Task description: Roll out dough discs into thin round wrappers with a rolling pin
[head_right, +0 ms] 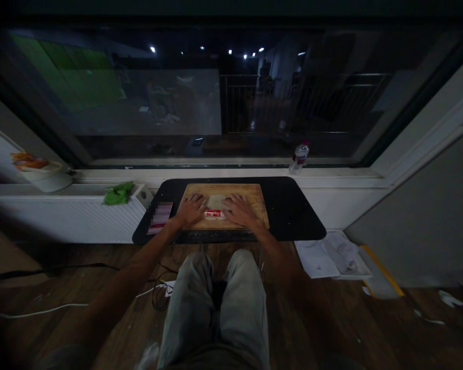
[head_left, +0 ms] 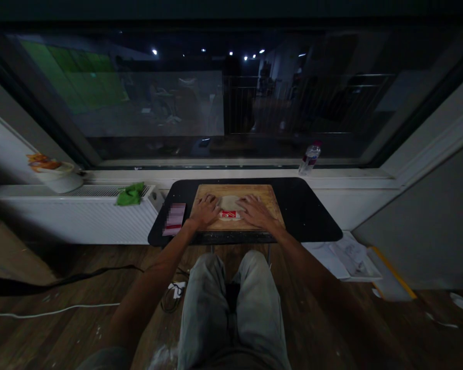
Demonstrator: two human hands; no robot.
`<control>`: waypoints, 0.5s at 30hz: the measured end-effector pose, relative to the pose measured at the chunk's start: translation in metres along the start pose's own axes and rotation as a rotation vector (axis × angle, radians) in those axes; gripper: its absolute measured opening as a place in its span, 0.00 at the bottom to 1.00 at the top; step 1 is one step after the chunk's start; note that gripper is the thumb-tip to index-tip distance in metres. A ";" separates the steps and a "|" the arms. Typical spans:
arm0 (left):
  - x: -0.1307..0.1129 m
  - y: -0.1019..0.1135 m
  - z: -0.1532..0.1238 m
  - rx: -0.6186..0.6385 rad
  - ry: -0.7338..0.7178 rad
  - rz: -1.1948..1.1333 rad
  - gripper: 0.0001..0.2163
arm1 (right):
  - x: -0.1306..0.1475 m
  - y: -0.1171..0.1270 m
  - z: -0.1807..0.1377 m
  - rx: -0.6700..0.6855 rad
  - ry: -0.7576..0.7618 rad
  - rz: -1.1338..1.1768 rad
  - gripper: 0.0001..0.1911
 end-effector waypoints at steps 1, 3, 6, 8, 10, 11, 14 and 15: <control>0.001 -0.001 0.003 0.002 0.022 -0.002 0.21 | 0.001 0.002 -0.002 -0.029 0.032 0.005 0.20; 0.002 -0.004 0.011 0.001 0.074 -0.007 0.21 | 0.003 0.004 -0.007 -0.069 0.078 0.001 0.15; 0.007 -0.008 0.022 0.010 0.130 -0.002 0.19 | 0.005 -0.001 -0.016 -0.022 0.122 -0.008 0.15; 0.009 -0.010 0.028 0.019 0.130 0.015 0.18 | 0.004 -0.004 -0.018 0.039 0.138 -0.001 0.15; 0.011 -0.012 0.031 0.018 0.116 0.029 0.17 | 0.004 -0.006 -0.017 0.077 0.146 0.014 0.13; 0.012 -0.013 0.031 0.015 0.115 0.033 0.17 | 0.003 -0.005 -0.015 0.088 0.154 0.022 0.12; 0.013 -0.014 0.031 0.008 0.128 0.034 0.17 | 0.006 -0.003 -0.007 0.100 0.209 0.042 0.09; 0.013 -0.015 0.030 0.007 0.129 0.032 0.17 | 0.007 -0.003 -0.004 0.107 0.235 0.045 0.09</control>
Point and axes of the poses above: each hand's wrist, its own z-axis towards the middle knuckle, its own y-axis out of the back of the hand, x = y × z, the point moved 1 cm from there along z, towards the middle knuckle, and after that the axes turned 1 degree about y, right-handed, at the moved point
